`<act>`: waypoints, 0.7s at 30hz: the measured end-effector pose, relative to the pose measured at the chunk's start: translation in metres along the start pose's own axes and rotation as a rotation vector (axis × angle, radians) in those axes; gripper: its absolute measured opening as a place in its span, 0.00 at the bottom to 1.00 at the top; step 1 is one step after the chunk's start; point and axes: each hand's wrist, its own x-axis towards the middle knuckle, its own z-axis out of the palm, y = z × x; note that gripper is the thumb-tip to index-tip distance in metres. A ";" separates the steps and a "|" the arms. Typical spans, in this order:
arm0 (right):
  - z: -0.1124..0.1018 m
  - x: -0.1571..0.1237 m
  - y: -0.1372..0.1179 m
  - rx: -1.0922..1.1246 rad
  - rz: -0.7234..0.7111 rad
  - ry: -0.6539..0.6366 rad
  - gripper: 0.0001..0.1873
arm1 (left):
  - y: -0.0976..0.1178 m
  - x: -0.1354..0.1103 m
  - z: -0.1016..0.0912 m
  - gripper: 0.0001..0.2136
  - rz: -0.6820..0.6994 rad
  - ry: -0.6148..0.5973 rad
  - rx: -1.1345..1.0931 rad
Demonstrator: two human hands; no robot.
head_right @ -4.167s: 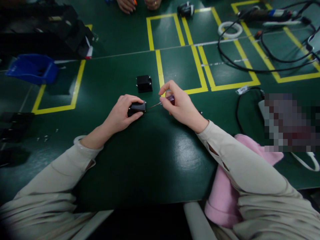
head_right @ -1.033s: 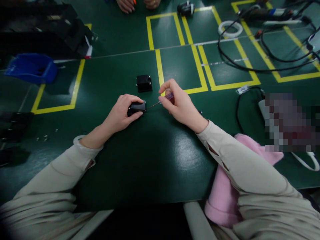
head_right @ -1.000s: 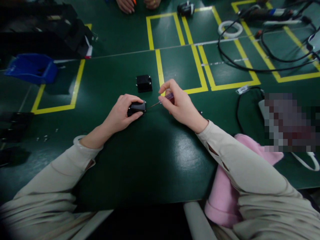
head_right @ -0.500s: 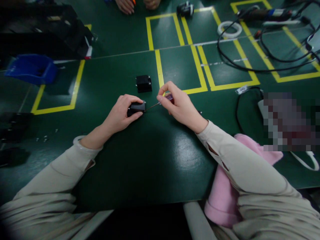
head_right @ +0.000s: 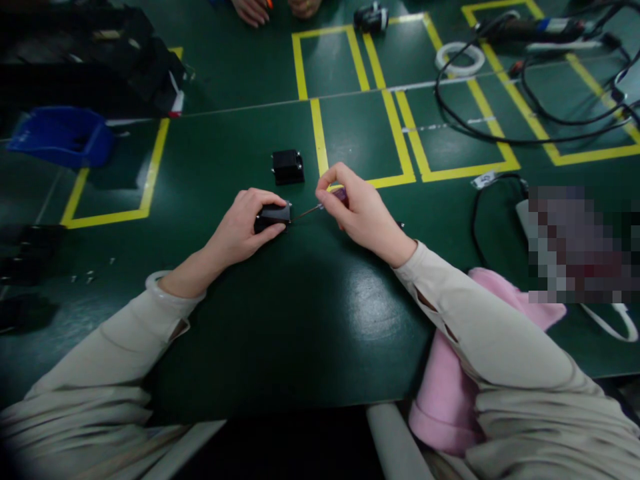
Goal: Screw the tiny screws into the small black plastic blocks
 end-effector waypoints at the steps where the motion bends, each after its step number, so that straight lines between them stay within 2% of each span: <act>1: 0.000 0.000 0.000 -0.005 -0.004 0.006 0.05 | 0.000 0.000 0.000 0.14 -0.004 -0.003 -0.001; 10: 0.000 0.000 -0.001 -0.015 0.002 -0.017 0.07 | 0.001 0.001 -0.001 0.15 -0.034 -0.020 -0.008; 16: -0.001 0.001 -0.003 -0.039 -0.040 0.003 0.04 | 0.001 0.001 -0.001 0.15 -0.024 -0.015 -0.011; 21: -0.001 0.001 -0.002 -0.033 -0.020 -0.014 0.07 | 0.000 0.000 0.000 0.15 -0.025 -0.008 -0.009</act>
